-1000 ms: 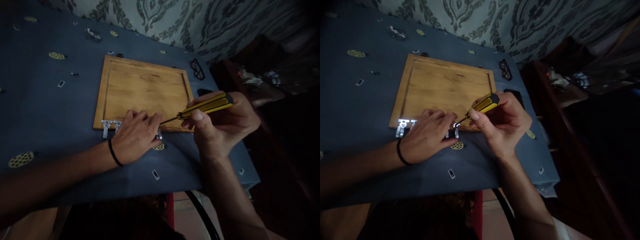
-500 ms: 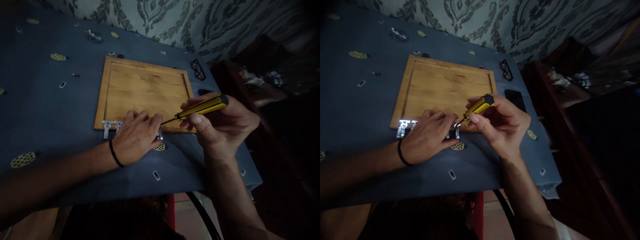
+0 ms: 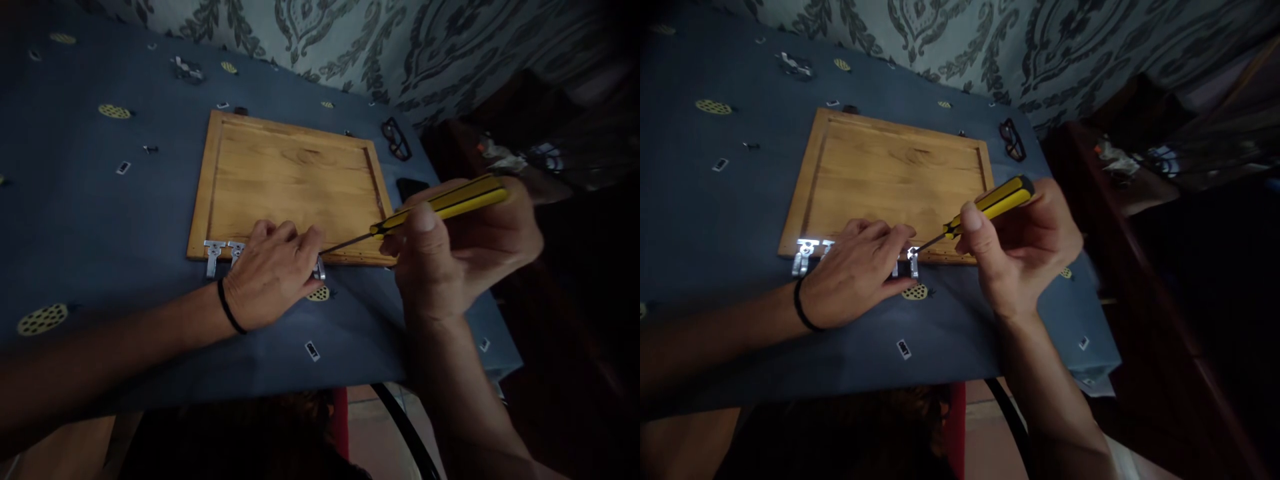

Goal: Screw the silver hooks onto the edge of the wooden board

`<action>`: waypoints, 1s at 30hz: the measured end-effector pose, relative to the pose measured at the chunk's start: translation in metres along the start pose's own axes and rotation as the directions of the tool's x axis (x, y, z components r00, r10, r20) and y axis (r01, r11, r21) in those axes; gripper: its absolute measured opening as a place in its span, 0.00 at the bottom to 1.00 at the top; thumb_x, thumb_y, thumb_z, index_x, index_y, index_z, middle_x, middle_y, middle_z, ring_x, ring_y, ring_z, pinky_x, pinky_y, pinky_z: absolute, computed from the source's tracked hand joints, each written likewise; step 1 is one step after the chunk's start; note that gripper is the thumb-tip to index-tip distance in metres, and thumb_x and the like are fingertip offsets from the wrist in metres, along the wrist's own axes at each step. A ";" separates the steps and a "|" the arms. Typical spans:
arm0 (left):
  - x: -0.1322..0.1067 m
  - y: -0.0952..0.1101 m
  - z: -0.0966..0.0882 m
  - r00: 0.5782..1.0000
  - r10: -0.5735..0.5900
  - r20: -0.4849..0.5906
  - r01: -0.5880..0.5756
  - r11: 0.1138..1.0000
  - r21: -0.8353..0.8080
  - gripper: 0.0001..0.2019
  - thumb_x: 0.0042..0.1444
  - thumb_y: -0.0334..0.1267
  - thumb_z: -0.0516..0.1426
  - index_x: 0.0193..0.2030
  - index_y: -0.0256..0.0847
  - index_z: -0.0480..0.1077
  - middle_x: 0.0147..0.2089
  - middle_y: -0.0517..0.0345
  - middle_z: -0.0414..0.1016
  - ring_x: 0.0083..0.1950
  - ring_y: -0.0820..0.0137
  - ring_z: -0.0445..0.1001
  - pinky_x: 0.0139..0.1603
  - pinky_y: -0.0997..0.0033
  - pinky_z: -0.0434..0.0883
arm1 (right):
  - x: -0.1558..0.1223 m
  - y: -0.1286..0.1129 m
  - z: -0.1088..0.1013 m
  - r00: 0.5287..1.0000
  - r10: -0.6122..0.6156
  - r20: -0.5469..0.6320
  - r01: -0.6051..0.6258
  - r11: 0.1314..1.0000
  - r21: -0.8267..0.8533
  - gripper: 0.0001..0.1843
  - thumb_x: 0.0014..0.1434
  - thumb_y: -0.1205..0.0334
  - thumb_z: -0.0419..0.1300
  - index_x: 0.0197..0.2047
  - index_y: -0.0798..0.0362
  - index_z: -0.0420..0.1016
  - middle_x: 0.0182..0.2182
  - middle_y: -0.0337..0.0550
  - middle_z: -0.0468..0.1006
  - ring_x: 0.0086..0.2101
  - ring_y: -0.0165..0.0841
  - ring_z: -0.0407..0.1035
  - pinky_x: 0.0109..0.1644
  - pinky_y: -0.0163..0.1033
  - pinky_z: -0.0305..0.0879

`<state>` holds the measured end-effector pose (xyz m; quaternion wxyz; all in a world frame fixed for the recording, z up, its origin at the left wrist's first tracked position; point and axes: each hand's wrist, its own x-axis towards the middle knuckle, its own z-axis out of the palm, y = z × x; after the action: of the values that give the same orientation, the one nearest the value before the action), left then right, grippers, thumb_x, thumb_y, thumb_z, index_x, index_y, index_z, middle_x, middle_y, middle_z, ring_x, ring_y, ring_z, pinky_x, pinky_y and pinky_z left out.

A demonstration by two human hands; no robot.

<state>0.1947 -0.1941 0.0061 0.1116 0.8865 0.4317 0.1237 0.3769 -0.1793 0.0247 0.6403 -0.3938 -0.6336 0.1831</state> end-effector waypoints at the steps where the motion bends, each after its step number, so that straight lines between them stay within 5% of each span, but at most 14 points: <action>1: 0.000 0.000 0.000 1.000 -0.002 0.003 0.002 1.000 0.000 0.25 0.62 0.45 0.63 0.58 0.35 0.60 0.50 0.48 0.78 0.55 0.55 0.72 0.53 0.56 0.63 | 0.000 0.000 0.001 1.000 0.006 0.023 -0.006 1.000 -0.002 0.14 0.54 0.54 0.73 0.30 0.46 0.71 0.23 0.32 0.72 0.17 0.24 0.65 0.17 0.33 0.59; 17: 0.000 0.000 0.000 1.000 -0.006 0.008 0.006 1.000 0.001 0.25 0.62 0.45 0.63 0.59 0.35 0.60 0.51 0.48 0.79 0.55 0.55 0.73 0.53 0.56 0.63 | 0.001 0.001 0.002 0.997 0.012 0.075 -0.012 1.000 -0.006 0.15 0.51 0.58 0.75 0.29 0.48 0.71 0.20 0.32 0.70 0.17 0.26 0.63 0.19 0.35 0.55; 22: 0.000 0.000 0.001 1.000 0.008 -0.010 -0.007 1.000 0.023 0.25 0.62 0.46 0.62 0.58 0.35 0.60 0.51 0.48 0.78 0.55 0.55 0.73 0.53 0.56 0.63 | 0.003 0.001 -0.003 0.979 -0.065 0.191 0.051 0.996 0.080 0.07 0.54 0.63 0.72 0.34 0.48 0.78 0.27 0.35 0.77 0.19 0.27 0.67 0.18 0.36 0.63; 30: 0.001 0.001 -0.001 1.000 0.003 0.012 -0.004 0.999 0.038 0.24 0.62 0.45 0.62 0.57 0.35 0.61 0.50 0.46 0.78 0.54 0.54 0.73 0.52 0.55 0.64 | 0.000 -0.001 -0.008 0.972 0.061 0.228 -0.069 0.997 0.028 0.11 0.55 0.61 0.72 0.43 0.45 0.84 0.34 0.38 0.82 0.23 0.30 0.72 0.22 0.38 0.70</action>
<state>0.1960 -0.1939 0.0075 0.0973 0.8899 0.4318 0.1105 0.3845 -0.1822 0.0267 0.5643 -0.3793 -0.6860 0.2592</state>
